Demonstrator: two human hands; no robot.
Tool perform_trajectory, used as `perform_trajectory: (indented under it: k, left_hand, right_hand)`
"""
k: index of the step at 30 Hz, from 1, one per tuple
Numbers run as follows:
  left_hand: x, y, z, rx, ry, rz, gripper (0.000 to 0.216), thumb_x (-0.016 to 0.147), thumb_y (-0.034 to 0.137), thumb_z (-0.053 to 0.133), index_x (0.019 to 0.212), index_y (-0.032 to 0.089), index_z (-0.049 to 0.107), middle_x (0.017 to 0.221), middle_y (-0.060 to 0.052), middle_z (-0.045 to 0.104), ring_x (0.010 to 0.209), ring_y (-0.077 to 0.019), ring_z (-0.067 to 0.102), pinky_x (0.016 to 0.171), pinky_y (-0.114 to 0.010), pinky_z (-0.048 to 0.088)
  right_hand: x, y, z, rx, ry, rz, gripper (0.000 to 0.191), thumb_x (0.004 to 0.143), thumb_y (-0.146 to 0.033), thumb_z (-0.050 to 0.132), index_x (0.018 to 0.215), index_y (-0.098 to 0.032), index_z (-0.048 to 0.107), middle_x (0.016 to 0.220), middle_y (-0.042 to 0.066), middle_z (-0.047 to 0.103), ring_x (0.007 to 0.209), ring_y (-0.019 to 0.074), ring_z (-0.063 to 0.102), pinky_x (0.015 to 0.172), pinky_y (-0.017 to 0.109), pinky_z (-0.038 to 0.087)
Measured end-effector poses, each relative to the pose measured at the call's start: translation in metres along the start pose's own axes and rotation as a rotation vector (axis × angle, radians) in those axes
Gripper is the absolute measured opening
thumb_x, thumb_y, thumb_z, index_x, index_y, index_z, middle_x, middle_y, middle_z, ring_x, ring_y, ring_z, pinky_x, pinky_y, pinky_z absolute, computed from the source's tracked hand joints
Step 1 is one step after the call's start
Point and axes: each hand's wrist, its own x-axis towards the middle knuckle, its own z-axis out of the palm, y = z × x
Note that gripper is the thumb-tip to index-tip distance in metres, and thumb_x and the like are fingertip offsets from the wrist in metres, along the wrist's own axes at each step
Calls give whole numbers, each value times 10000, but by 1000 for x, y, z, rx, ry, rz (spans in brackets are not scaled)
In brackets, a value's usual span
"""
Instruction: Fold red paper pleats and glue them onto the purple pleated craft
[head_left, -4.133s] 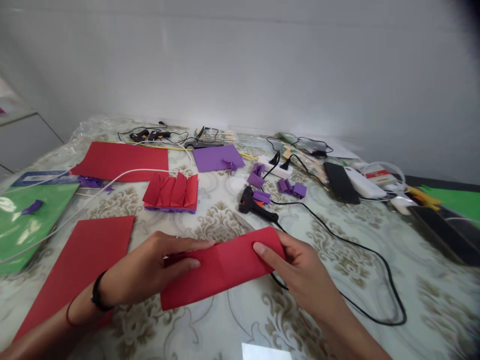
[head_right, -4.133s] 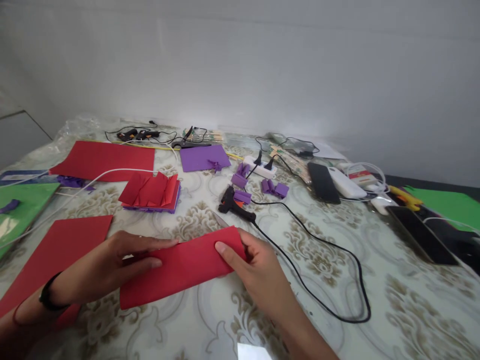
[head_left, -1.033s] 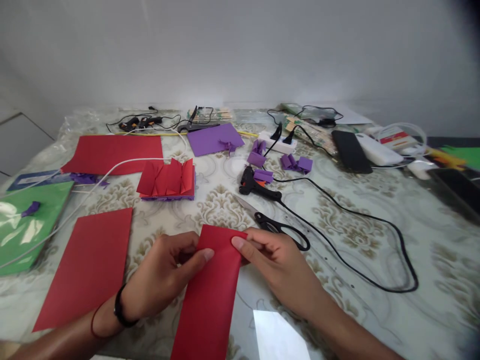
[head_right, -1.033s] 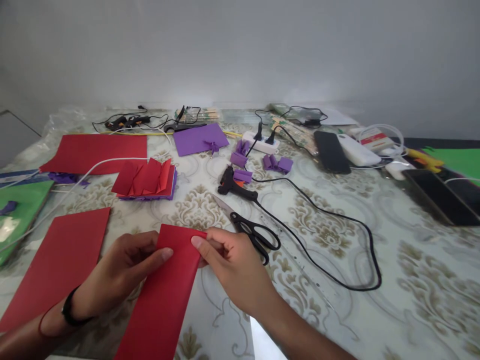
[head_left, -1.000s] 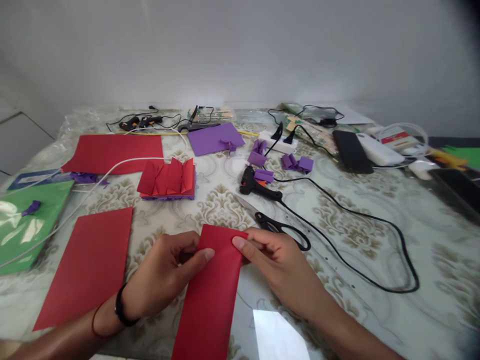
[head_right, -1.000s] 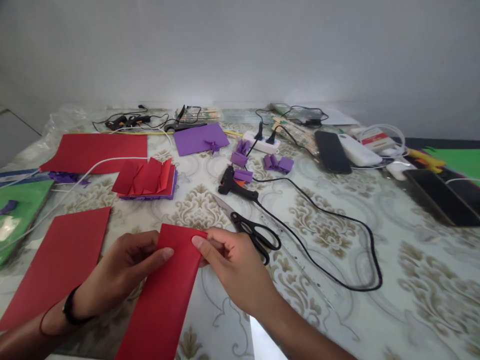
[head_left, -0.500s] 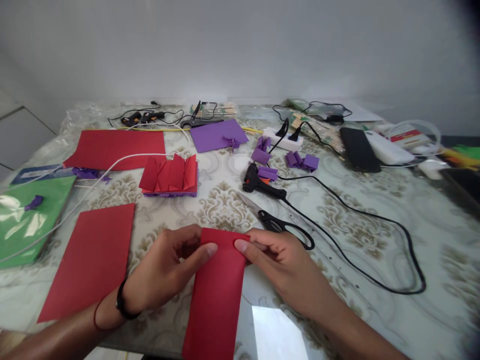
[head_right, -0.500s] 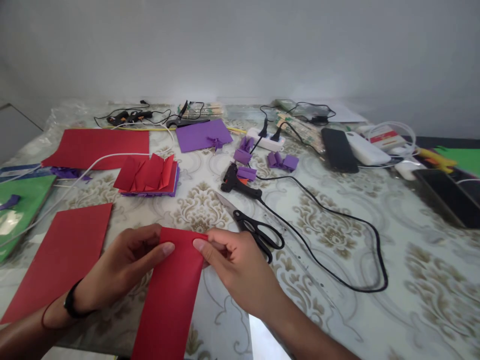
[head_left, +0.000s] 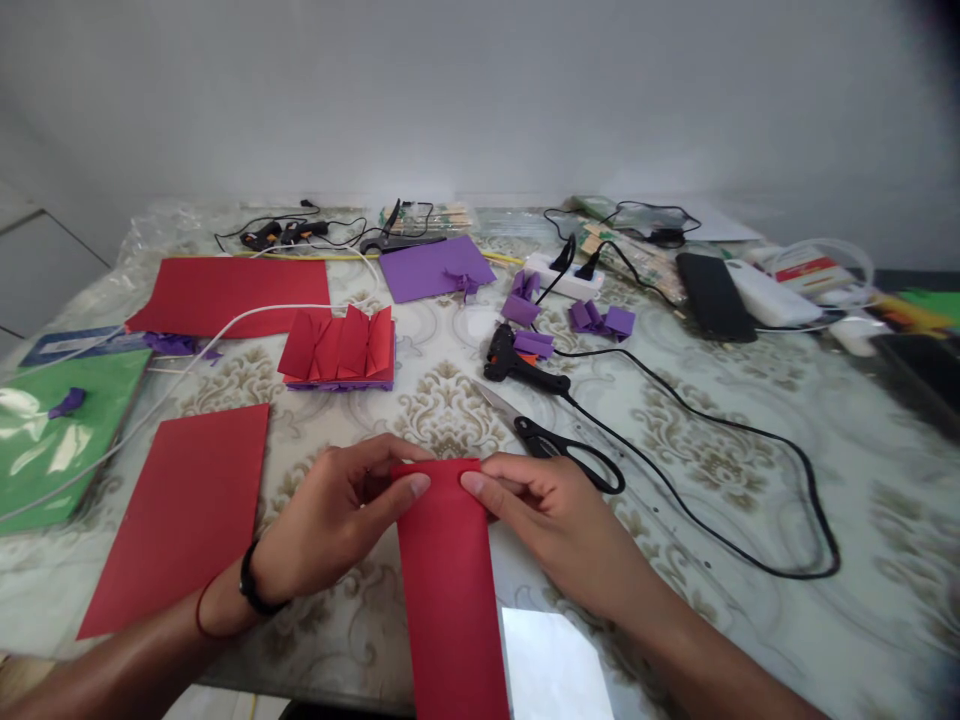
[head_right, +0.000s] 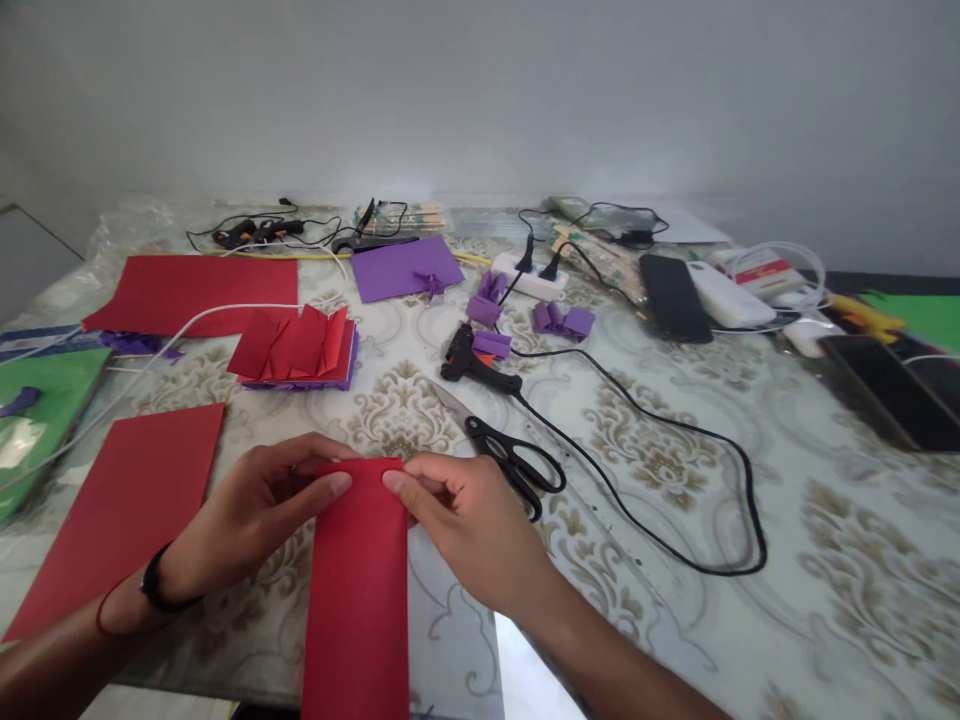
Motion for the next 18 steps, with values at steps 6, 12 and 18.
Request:
perform_trajectory:
  k: [6, 12, 18]
  left_hand:
    - [2, 2, -1, 29, -1, 123, 286, 1007, 306, 655, 1261, 318, 784, 1279, 17, 787, 1169, -199, 759, 998, -264, 596]
    - [2, 3, 1, 44, -49, 183, 298, 1026, 266, 633, 1288, 312, 767, 1279, 19, 767, 1170, -205, 762, 974, -257, 630]
    - [5, -2, 1, 90, 75, 205, 278, 1026, 283, 637, 1260, 283, 787, 1255, -6, 779, 1148, -230, 773, 984, -303, 642]
  right_hand:
    - [0, 1, 4, 47, 9, -20, 408, 988, -508, 572, 708, -212, 565, 616, -47, 401, 577, 128, 335, 520, 284, 268]
    - [0, 1, 4, 93, 58, -70, 382, 995, -523, 576, 800, -207, 668, 696, 0, 584, 630, 156, 494, 570, 283, 391]
    - [3, 1, 6, 124, -17, -5, 396, 990, -545, 582, 798, -204, 637, 661, -33, 496, 605, 134, 413, 555, 269, 344]
